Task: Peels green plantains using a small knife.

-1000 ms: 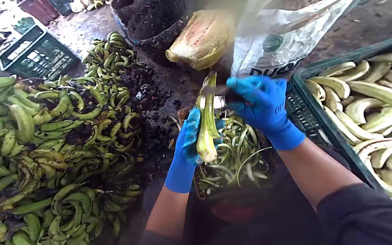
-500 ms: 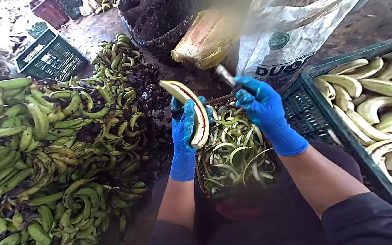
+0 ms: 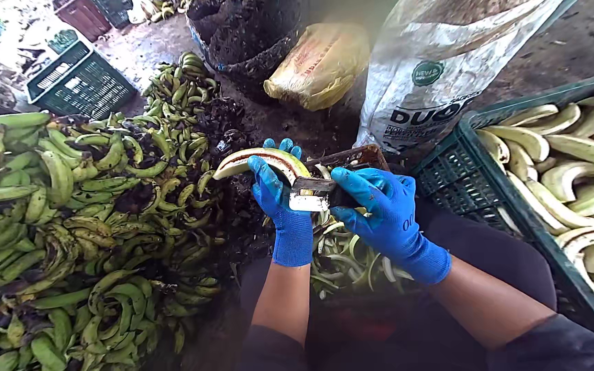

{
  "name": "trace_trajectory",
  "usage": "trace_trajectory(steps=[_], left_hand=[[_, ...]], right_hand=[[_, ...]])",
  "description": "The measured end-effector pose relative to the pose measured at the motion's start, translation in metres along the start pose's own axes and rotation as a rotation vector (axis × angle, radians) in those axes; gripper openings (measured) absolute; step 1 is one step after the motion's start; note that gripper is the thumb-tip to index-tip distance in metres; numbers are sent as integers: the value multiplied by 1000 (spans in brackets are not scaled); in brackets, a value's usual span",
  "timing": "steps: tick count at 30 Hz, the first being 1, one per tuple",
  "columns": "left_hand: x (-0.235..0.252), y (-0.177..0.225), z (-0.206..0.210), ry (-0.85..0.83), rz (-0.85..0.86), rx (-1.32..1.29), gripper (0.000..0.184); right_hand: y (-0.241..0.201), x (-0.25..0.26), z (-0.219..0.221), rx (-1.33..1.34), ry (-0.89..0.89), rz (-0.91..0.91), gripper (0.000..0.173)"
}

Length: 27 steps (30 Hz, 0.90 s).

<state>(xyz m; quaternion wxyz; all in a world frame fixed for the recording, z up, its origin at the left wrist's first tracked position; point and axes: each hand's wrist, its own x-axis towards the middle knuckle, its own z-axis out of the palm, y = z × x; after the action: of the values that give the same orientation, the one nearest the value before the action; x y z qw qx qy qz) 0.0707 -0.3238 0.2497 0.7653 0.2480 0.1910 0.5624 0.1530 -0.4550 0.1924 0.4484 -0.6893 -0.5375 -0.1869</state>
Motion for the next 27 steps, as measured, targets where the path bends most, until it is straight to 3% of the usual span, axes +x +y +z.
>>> trace_trajectory(steps=[6,10,16,18,20,23,25,27], left_hand=[[0,3,-4,-64,8,-36,40],[-1,-4,-20,-479,-207,5,38],[3,17,-43,-694,-335,368,50],[-3,23,-44,-758,-452,543,60],[-5,27,-43,-938,-618,526,69],[0,35,-49,-1117,-836,466,58],[2,33,-54,-1248,-869,554,78],[2,27,-55,-1132,-774,605,82]], right_hand=[[0,0,8,58,-12,8,45],[15,29,1,151,-41,43,50],[35,32,-9,127,-79,-55,49],[47,42,-12,121,-106,-34,51],[54,48,-17,116,-126,-57,54],[64,51,-25,139,-180,-147,56],[84,58,-25,119,-262,-4,49],[99,63,-27,92,-301,254,54]])
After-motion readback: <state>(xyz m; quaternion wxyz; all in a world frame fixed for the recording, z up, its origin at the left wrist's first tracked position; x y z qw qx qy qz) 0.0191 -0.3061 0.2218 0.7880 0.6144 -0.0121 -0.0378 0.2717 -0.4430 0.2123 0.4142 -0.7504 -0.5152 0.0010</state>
